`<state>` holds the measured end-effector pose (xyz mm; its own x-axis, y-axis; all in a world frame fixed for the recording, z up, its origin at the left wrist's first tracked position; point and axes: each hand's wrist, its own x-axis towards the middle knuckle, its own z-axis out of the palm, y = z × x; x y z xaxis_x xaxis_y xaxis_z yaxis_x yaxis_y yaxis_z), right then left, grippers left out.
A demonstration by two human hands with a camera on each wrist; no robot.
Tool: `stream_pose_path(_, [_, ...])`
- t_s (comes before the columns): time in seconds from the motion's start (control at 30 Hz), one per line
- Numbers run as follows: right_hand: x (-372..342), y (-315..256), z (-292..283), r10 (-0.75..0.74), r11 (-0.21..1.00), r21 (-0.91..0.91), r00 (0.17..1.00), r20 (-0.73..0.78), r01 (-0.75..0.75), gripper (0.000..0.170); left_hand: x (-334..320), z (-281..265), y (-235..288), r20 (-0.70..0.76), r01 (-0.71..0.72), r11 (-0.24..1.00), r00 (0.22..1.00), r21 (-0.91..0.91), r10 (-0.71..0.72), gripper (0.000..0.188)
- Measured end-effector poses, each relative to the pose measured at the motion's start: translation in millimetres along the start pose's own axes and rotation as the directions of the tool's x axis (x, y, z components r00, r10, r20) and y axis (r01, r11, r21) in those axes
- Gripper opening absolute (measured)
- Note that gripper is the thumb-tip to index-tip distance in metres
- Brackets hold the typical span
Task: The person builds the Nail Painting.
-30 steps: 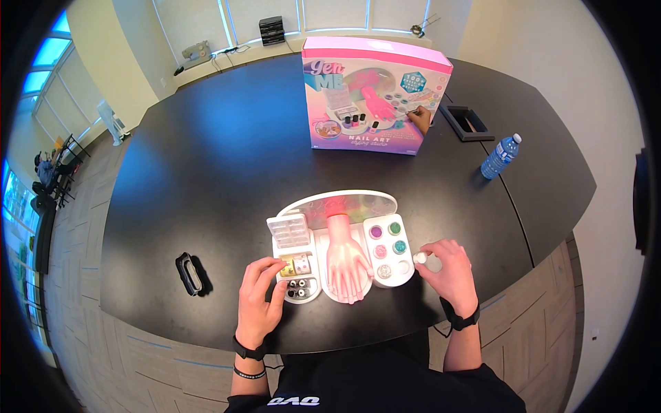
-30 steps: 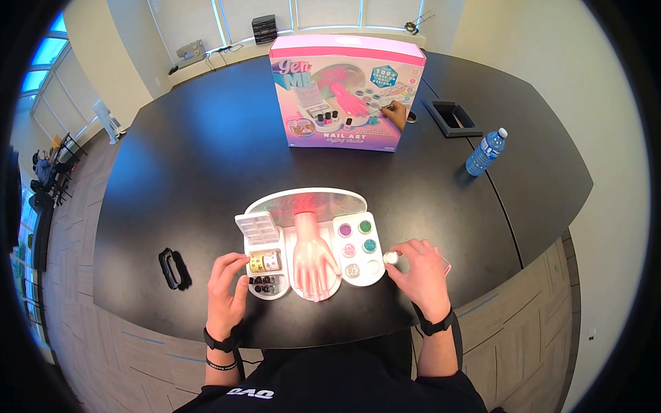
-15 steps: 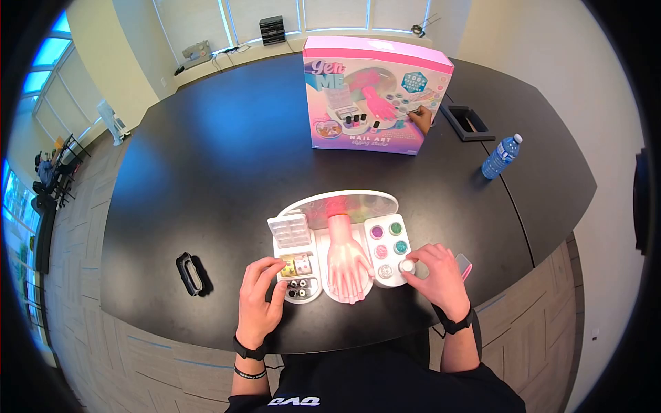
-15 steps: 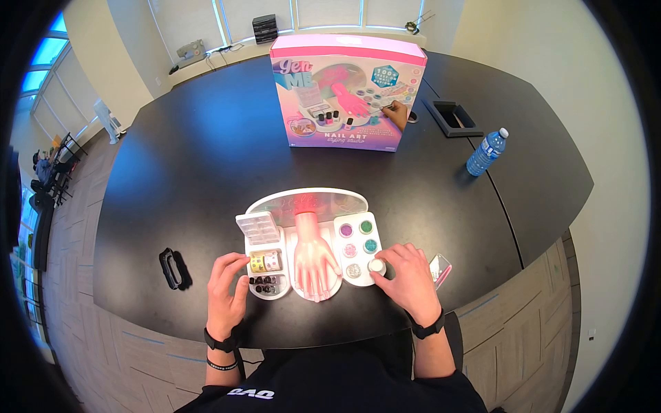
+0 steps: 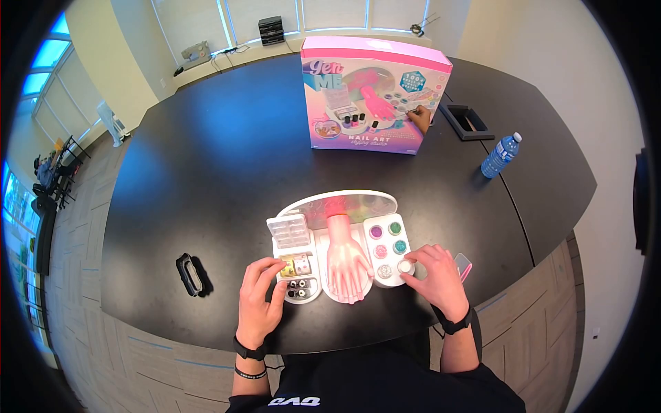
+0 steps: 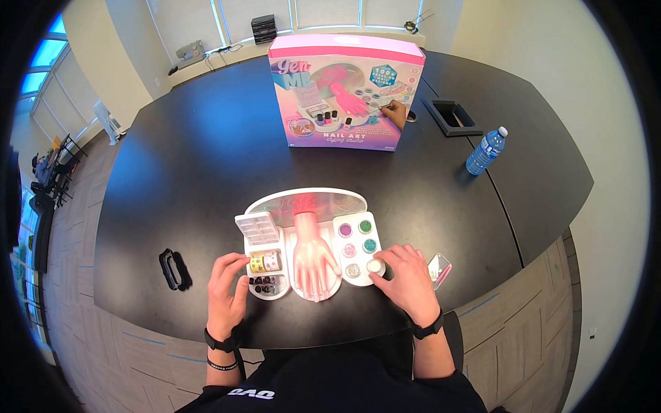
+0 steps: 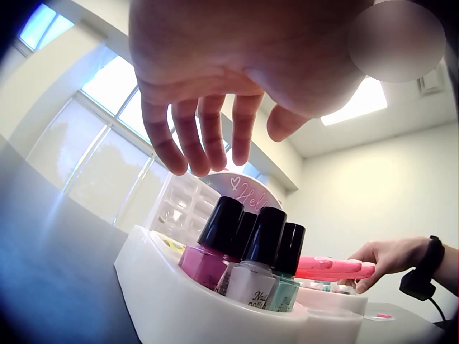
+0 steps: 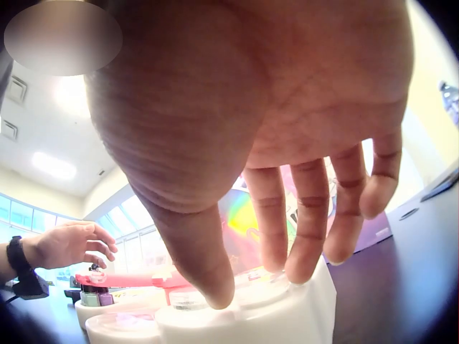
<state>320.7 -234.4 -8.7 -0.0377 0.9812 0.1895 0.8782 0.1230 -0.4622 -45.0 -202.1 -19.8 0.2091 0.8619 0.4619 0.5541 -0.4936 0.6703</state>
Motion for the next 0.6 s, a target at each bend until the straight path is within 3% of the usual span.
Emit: stream_pose_path(0.6, [-5.7,8.2,-9.2,0.033,0.999,0.004,0.999,-0.017,-0.033,0.031,0.0,-5.1,-0.1,-0.013,0.019,0.999,1.000,0.040,-0.018,0.029])
